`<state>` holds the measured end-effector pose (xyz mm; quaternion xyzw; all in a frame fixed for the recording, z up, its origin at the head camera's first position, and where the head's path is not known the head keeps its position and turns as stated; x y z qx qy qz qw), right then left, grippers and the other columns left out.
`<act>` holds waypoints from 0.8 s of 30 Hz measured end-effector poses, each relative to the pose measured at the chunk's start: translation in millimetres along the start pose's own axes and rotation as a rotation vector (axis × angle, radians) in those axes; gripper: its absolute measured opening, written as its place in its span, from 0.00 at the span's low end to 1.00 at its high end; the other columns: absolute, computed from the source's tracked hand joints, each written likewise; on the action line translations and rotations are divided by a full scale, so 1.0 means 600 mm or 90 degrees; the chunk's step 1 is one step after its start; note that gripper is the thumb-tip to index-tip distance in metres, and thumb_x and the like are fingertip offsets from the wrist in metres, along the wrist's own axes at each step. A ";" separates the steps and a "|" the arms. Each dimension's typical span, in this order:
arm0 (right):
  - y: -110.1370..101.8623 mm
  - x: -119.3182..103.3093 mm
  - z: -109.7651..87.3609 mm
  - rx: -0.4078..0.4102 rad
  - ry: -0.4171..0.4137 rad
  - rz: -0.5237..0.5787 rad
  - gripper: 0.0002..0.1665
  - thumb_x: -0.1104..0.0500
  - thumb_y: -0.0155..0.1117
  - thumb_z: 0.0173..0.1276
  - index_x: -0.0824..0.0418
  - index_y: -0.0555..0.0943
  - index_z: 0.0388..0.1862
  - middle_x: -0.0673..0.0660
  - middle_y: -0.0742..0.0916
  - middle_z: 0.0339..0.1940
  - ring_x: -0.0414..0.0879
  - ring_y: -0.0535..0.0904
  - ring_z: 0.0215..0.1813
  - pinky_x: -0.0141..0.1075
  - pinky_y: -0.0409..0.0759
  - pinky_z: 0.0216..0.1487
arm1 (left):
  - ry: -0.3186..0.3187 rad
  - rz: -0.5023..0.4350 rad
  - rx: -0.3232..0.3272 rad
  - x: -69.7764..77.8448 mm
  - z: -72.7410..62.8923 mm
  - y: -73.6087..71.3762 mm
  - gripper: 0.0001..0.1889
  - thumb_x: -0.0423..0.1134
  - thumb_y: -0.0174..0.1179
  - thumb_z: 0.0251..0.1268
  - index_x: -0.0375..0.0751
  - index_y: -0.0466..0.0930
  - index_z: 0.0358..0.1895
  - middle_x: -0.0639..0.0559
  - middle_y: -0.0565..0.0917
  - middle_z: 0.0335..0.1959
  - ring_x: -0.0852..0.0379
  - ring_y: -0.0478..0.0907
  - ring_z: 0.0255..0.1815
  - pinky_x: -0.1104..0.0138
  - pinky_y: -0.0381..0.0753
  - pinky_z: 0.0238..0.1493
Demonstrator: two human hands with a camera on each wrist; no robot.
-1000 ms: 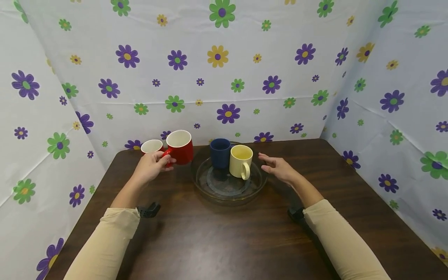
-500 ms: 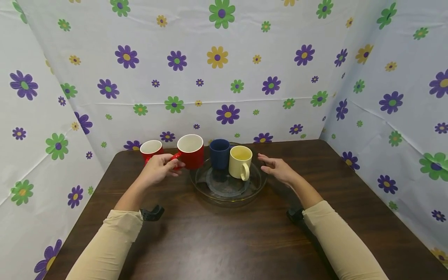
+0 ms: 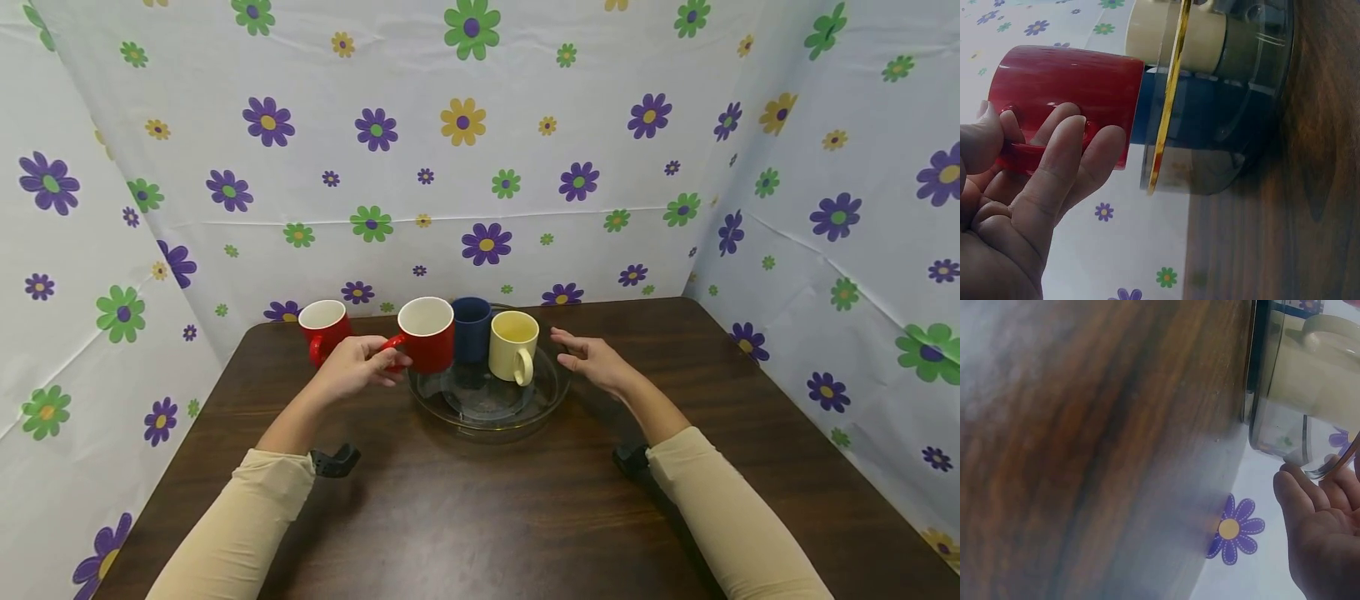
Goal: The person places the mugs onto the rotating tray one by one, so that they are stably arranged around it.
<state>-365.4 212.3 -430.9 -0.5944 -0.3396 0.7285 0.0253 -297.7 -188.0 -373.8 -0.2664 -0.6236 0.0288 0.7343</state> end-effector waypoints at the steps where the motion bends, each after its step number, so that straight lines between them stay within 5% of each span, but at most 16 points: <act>1: 0.000 -0.001 0.000 0.001 0.000 0.001 0.30 0.66 0.55 0.79 0.71 0.64 0.76 0.62 0.61 0.82 0.64 0.52 0.81 0.60 0.54 0.77 | 0.002 -0.004 -0.003 -0.001 0.001 0.003 0.17 0.36 0.57 0.77 0.24 0.79 0.57 0.31 0.86 0.50 0.35 0.87 0.47 0.57 0.88 0.46; 13: 0.008 0.000 0.002 -0.009 0.012 0.012 0.30 0.66 0.55 0.79 0.70 0.64 0.76 0.62 0.60 0.82 0.66 0.52 0.81 0.62 0.55 0.76 | 0.014 -0.025 -0.042 -0.006 0.007 0.030 0.14 0.34 0.56 0.77 0.23 0.80 0.52 0.28 0.85 0.48 0.36 0.88 0.42 0.54 0.89 0.42; 24: 0.000 -0.001 0.003 -0.006 0.022 0.006 0.30 0.65 0.55 0.79 0.70 0.64 0.77 0.61 0.60 0.82 0.64 0.52 0.81 0.61 0.56 0.76 | -0.003 -0.015 -0.084 0.006 0.023 0.044 0.13 0.37 0.58 0.77 0.27 0.83 0.50 0.36 0.88 0.47 0.35 0.85 0.44 0.54 0.89 0.43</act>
Point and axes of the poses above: each hand's wrist, its own z-axis towards the middle knuckle, its own y-axis out of the palm, x = y × z, the point moved 4 cm from there along z, towards the middle knuckle
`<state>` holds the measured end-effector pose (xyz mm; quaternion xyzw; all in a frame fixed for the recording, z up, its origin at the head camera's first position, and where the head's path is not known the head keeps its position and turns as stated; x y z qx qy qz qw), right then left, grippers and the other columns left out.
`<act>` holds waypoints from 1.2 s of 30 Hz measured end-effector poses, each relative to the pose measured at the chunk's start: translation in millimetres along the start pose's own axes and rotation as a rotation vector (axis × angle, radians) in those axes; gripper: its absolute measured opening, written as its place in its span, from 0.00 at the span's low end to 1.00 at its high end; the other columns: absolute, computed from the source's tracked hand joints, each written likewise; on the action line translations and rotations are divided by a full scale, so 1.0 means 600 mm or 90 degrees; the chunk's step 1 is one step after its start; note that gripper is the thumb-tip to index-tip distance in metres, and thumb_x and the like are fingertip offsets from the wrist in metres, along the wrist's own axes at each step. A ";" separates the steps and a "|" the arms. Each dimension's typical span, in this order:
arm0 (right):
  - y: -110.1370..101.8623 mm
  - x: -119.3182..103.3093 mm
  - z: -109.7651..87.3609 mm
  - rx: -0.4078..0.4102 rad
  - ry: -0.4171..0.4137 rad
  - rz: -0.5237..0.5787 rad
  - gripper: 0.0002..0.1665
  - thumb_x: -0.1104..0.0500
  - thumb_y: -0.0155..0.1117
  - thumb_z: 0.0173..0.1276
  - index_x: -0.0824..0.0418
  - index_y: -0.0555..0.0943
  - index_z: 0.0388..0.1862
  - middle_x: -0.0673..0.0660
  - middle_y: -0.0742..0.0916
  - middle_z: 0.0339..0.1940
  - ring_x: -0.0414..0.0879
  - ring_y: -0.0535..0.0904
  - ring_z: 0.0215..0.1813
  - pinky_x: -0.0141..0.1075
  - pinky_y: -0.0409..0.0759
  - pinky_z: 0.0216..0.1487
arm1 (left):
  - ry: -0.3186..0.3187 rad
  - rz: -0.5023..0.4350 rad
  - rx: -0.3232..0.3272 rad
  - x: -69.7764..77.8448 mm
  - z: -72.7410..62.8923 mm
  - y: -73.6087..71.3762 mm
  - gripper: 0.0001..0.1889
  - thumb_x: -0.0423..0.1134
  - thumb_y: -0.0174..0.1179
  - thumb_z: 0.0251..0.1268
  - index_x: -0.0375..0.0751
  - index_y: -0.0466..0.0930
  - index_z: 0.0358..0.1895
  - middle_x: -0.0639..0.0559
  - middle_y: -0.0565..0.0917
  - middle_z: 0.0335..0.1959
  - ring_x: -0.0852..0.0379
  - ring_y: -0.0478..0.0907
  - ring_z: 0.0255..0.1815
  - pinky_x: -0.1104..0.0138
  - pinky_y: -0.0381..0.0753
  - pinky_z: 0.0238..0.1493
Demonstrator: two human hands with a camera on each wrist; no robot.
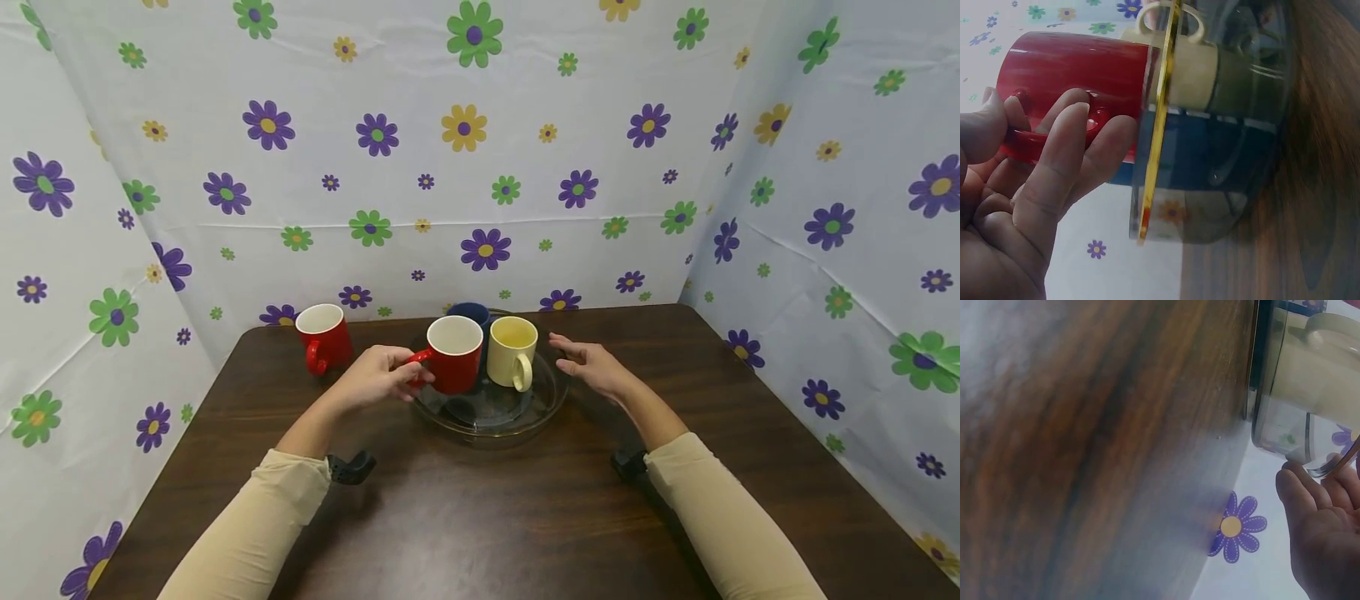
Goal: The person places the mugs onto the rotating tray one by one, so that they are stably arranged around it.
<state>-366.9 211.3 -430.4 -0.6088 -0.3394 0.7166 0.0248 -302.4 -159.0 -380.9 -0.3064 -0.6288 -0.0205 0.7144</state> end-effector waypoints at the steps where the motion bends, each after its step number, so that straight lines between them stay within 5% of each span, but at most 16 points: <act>1: 0.000 0.000 0.000 0.000 -0.001 0.000 0.30 0.65 0.55 0.79 0.70 0.64 0.77 0.61 0.60 0.82 0.64 0.51 0.81 0.61 0.55 0.76 | 0.001 0.001 -0.002 0.001 0.001 0.002 0.13 0.37 0.57 0.77 0.27 0.83 0.49 0.36 0.88 0.47 0.34 0.85 0.44 0.55 0.89 0.43; 11: -0.004 0.002 0.001 0.009 0.005 0.026 0.30 0.66 0.54 0.79 0.69 0.64 0.77 0.60 0.61 0.82 0.62 0.50 0.82 0.59 0.54 0.77 | 0.011 -0.007 -0.042 0.011 0.016 0.024 0.12 0.37 0.58 0.77 0.30 0.84 0.46 0.35 0.88 0.48 0.32 0.84 0.45 0.54 0.89 0.42; 19: 0.000 0.003 0.000 0.005 0.004 0.022 0.30 0.66 0.55 0.79 0.70 0.64 0.76 0.61 0.61 0.82 0.64 0.51 0.81 0.60 0.54 0.77 | -0.024 -0.036 -0.058 0.002 0.023 0.045 0.11 0.36 0.60 0.75 0.31 0.85 0.50 0.33 0.87 0.48 0.46 0.85 0.39 0.59 0.89 0.41; 27: 0.002 0.001 0.000 0.013 -0.001 0.027 0.29 0.65 0.55 0.80 0.70 0.65 0.76 0.60 0.61 0.82 0.61 0.50 0.82 0.59 0.54 0.77 | -0.048 -0.061 -0.062 -0.005 0.025 0.052 0.11 0.37 0.61 0.75 0.33 0.86 0.50 0.32 0.87 0.49 0.40 0.84 0.42 0.59 0.88 0.43; 36: 0.002 0.001 0.002 0.007 -0.015 0.013 0.29 0.67 0.53 0.80 0.72 0.64 0.76 0.62 0.61 0.82 0.62 0.50 0.82 0.59 0.54 0.77 | -0.081 -0.021 -0.075 -0.007 0.040 0.055 0.10 0.37 0.61 0.75 0.35 0.87 0.48 0.39 0.89 0.44 0.38 0.84 0.40 0.62 0.88 0.38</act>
Point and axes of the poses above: each hand's wrist, its own z-axis towards the middle knuckle, its own y-axis out of the palm, x = y × z, the point moved 4 cm from there along z, towards the middle knuckle
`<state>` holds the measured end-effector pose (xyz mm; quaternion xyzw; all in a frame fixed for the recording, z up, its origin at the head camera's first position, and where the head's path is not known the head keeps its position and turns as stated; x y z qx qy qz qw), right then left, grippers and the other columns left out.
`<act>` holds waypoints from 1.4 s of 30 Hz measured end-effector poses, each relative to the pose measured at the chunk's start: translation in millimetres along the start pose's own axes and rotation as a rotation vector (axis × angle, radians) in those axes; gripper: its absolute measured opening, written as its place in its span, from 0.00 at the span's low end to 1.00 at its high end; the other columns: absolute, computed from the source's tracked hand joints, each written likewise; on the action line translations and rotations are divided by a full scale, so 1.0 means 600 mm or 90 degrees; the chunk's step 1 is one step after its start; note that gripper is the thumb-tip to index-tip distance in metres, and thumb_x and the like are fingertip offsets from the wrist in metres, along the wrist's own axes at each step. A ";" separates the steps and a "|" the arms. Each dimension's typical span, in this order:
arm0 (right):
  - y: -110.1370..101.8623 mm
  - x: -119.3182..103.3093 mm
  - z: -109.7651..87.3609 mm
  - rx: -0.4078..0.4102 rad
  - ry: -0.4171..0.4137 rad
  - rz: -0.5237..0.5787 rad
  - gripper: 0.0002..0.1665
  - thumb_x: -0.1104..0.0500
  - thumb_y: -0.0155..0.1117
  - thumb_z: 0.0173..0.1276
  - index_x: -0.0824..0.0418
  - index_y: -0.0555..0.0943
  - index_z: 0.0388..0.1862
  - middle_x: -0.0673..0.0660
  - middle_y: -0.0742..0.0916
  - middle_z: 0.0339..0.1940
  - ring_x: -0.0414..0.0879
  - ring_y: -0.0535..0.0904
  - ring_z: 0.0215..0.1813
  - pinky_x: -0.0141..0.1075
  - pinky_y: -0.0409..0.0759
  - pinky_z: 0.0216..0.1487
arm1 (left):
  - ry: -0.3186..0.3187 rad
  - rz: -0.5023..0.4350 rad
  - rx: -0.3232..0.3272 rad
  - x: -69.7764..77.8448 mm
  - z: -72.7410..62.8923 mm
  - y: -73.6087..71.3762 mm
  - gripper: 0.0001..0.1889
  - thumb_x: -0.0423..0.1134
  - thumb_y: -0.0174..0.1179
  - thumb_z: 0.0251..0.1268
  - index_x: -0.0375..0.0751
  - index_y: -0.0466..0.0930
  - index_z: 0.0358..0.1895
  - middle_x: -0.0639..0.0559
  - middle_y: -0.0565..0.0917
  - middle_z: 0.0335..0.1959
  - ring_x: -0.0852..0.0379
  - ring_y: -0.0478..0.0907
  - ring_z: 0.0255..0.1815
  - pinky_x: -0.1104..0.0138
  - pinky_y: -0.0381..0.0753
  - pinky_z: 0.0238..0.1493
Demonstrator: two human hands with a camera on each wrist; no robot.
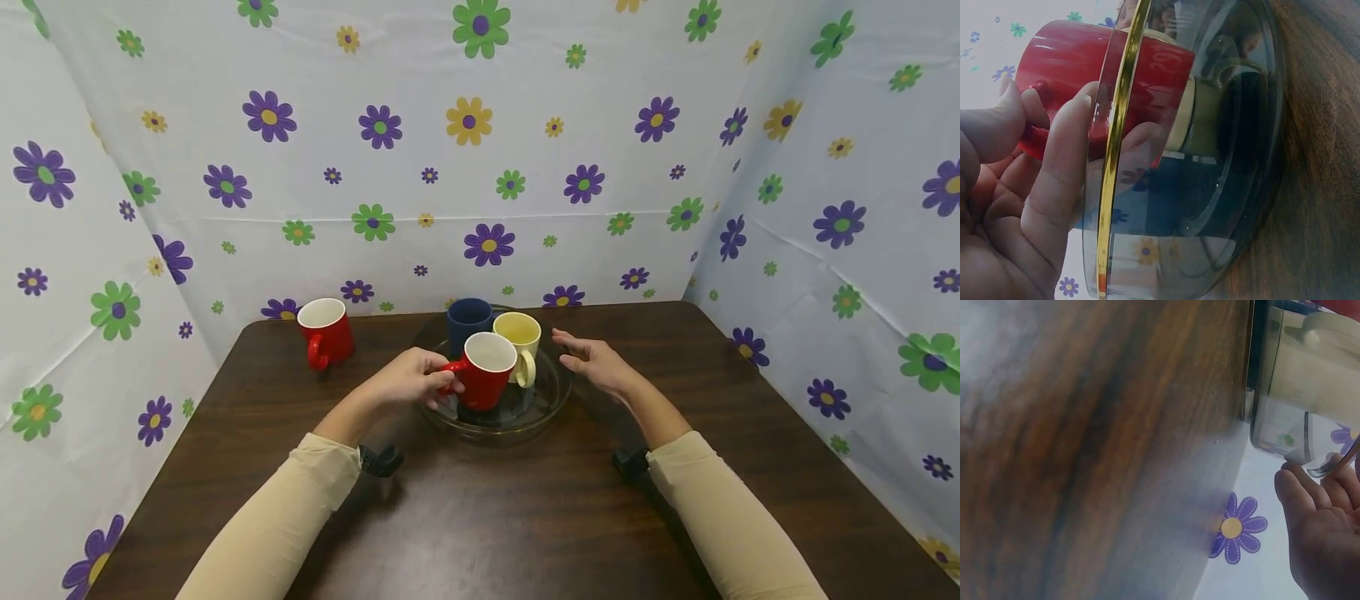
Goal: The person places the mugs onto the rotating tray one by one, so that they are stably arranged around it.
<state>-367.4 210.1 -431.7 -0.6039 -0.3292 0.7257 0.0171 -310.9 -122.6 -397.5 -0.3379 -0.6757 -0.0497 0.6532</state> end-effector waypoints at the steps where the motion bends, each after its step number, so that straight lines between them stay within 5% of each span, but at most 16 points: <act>1: 0.001 -0.001 0.001 0.001 -0.004 -0.004 0.28 0.67 0.52 0.80 0.73 0.64 0.76 0.62 0.61 0.81 0.62 0.50 0.82 0.59 0.54 0.77 | -0.002 0.003 0.002 0.000 0.001 0.000 0.10 0.37 0.61 0.74 0.35 0.87 0.48 0.39 0.89 0.44 0.38 0.84 0.40 0.62 0.88 0.37; 15: 0.001 -0.001 0.004 0.000 0.026 0.018 0.29 0.66 0.54 0.80 0.70 0.65 0.76 0.60 0.61 0.82 0.60 0.49 0.82 0.59 0.53 0.78 | -0.028 0.052 -0.015 -0.011 0.002 -0.004 0.09 0.38 0.58 0.76 0.39 0.87 0.47 0.40 0.89 0.45 0.49 0.85 0.37 0.62 0.84 0.32; 20: 0.001 0.004 0.005 -0.009 0.031 0.042 0.29 0.67 0.52 0.80 0.70 0.64 0.77 0.59 0.60 0.82 0.60 0.47 0.83 0.59 0.51 0.78 | 0.007 0.162 0.005 -0.010 0.008 -0.008 0.08 0.37 0.59 0.76 0.37 0.84 0.46 0.40 0.88 0.40 0.51 0.82 0.33 0.62 0.85 0.29; 25: -0.003 0.005 0.006 -0.012 0.027 0.065 0.30 0.65 0.53 0.80 0.71 0.62 0.77 0.60 0.59 0.83 0.61 0.47 0.83 0.61 0.50 0.78 | 0.042 0.277 0.073 -0.006 0.012 -0.009 0.06 0.36 0.61 0.73 0.38 0.84 0.45 0.44 0.85 0.35 0.52 0.79 0.29 0.65 0.85 0.25; 31: -0.006 0.005 0.008 -0.015 0.026 0.070 0.31 0.63 0.54 0.80 0.71 0.62 0.77 0.60 0.59 0.83 0.61 0.46 0.83 0.60 0.51 0.78 | 0.064 0.336 0.115 -0.002 0.017 -0.008 0.09 0.33 0.62 0.72 0.37 0.84 0.51 0.46 0.87 0.38 0.54 0.81 0.30 0.66 0.85 0.29; 36: -0.008 0.003 0.010 -0.013 0.013 0.055 0.30 0.65 0.53 0.80 0.72 0.62 0.77 0.61 0.59 0.82 0.61 0.47 0.83 0.60 0.51 0.78 | 0.081 0.396 0.117 0.000 0.018 -0.004 0.11 0.33 0.64 0.70 0.39 0.85 0.52 0.49 0.88 0.39 0.56 0.80 0.32 0.64 0.86 0.39; 42: -0.004 -0.001 0.008 -0.013 0.005 0.052 0.29 0.67 0.53 0.80 0.73 0.63 0.76 0.63 0.60 0.82 0.62 0.47 0.83 0.60 0.50 0.78 | 0.072 0.405 0.109 0.003 0.014 0.001 0.11 0.33 0.64 0.69 0.39 0.86 0.52 0.50 0.88 0.38 0.57 0.80 0.31 0.65 0.85 0.37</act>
Point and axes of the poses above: each hand's wrist, its own z-axis towards the middle knuckle, its own y-axis out of the palm, x = y × z, the point moved 4 cm from there along z, towards the middle knuckle
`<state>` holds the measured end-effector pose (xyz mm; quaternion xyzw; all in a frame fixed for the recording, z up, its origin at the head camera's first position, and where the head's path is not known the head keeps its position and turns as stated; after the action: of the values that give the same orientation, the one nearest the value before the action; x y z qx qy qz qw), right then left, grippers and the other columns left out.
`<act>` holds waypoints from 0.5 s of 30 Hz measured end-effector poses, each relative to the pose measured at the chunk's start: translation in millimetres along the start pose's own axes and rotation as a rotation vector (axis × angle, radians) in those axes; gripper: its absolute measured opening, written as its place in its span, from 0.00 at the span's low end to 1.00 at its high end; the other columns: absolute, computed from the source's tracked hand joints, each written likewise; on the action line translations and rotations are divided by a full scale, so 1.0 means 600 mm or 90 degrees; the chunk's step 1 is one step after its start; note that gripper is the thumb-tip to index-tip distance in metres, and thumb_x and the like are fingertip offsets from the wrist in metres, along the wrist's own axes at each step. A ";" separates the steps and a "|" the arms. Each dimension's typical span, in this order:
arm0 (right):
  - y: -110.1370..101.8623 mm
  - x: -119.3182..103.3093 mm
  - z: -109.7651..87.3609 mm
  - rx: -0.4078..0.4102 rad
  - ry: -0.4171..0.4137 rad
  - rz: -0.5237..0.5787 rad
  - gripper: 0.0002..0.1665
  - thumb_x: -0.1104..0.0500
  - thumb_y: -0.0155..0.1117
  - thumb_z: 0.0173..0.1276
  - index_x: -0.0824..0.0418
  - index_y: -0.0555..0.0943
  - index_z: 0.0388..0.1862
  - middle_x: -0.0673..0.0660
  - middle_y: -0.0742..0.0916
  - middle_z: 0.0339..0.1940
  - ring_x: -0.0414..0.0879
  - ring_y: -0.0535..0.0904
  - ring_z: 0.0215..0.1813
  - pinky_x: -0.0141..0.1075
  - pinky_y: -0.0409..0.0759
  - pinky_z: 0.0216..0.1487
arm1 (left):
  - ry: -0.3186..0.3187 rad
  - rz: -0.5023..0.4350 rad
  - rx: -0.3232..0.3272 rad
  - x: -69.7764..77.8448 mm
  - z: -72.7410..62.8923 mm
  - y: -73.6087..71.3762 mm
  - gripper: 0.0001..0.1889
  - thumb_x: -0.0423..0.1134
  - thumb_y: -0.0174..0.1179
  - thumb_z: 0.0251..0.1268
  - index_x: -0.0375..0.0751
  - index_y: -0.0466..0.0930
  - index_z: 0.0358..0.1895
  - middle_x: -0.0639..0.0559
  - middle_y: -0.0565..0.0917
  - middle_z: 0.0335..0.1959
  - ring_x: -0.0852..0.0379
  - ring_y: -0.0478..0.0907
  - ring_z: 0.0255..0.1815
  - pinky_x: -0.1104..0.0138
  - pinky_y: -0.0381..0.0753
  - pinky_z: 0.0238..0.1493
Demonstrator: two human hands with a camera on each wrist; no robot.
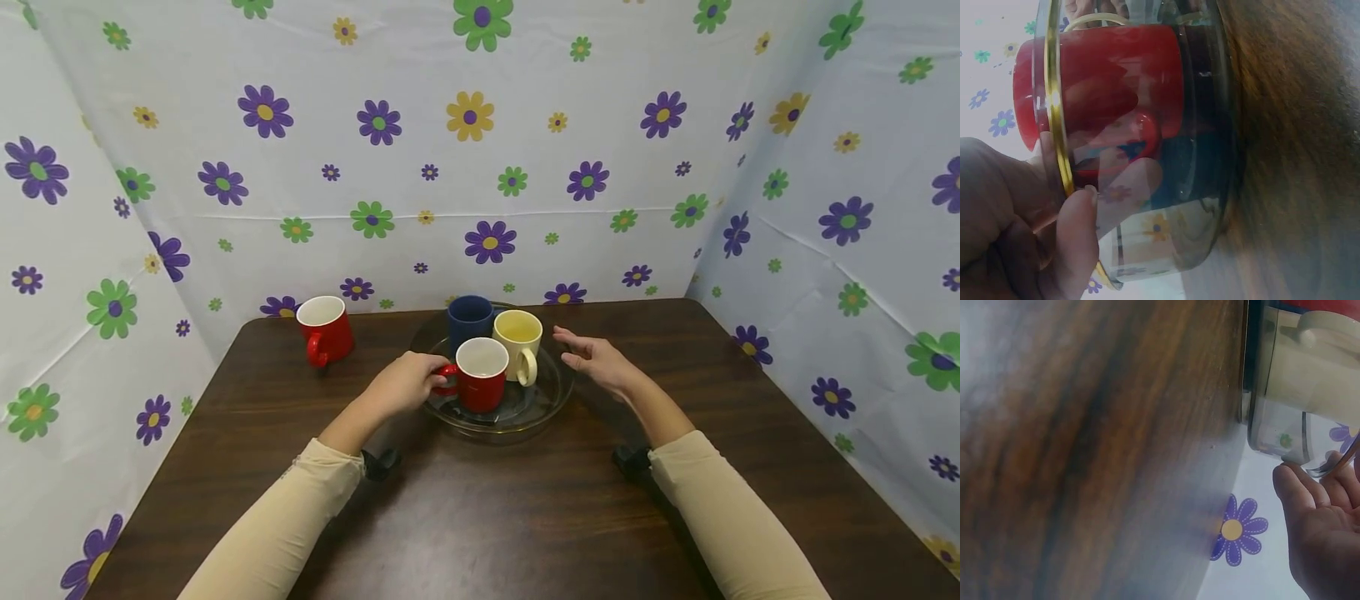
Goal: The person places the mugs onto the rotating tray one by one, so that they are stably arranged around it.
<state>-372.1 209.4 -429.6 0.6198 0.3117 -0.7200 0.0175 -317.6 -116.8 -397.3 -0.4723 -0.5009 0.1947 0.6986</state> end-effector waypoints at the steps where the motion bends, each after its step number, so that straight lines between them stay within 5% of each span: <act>1: 0.000 0.000 -0.001 0.001 0.001 -0.001 0.29 0.66 0.54 0.80 0.73 0.63 0.76 0.63 0.60 0.82 0.62 0.47 0.83 0.60 0.50 0.78 | -0.001 0.001 -0.002 0.002 0.000 0.000 0.11 0.33 0.64 0.69 0.39 0.86 0.52 0.50 0.88 0.37 0.56 0.79 0.30 0.66 0.85 0.36; 9: 0.001 -0.002 -0.003 0.008 0.003 -0.024 0.31 0.61 0.56 0.79 0.72 0.64 0.76 0.62 0.61 0.81 0.62 0.48 0.82 0.60 0.51 0.78 | 0.004 0.044 0.000 0.015 0.003 0.002 0.11 0.33 0.64 0.70 0.39 0.87 0.52 0.50 0.87 0.35 0.56 0.77 0.29 0.68 0.81 0.31; 15: 0.001 -0.002 -0.002 0.011 0.017 -0.018 0.29 0.67 0.53 0.79 0.72 0.64 0.76 0.62 0.60 0.82 0.61 0.47 0.83 0.59 0.50 0.78 | 0.005 0.066 0.005 0.026 0.002 0.001 0.10 0.32 0.65 0.69 0.38 0.87 0.51 0.50 0.88 0.35 0.56 0.77 0.28 0.69 0.82 0.30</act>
<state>-370.5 208.9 -429.0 0.6248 0.3145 -0.7146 -0.0020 -312.0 -104.5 -389.5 -0.4953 -0.4724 0.2310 0.6915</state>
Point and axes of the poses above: each hand's wrist, its own z-axis towards the middle knuckle, its own y-axis out of the palm, x = y × z, the point moved 4 cm from there along z, towards the middle knuckle
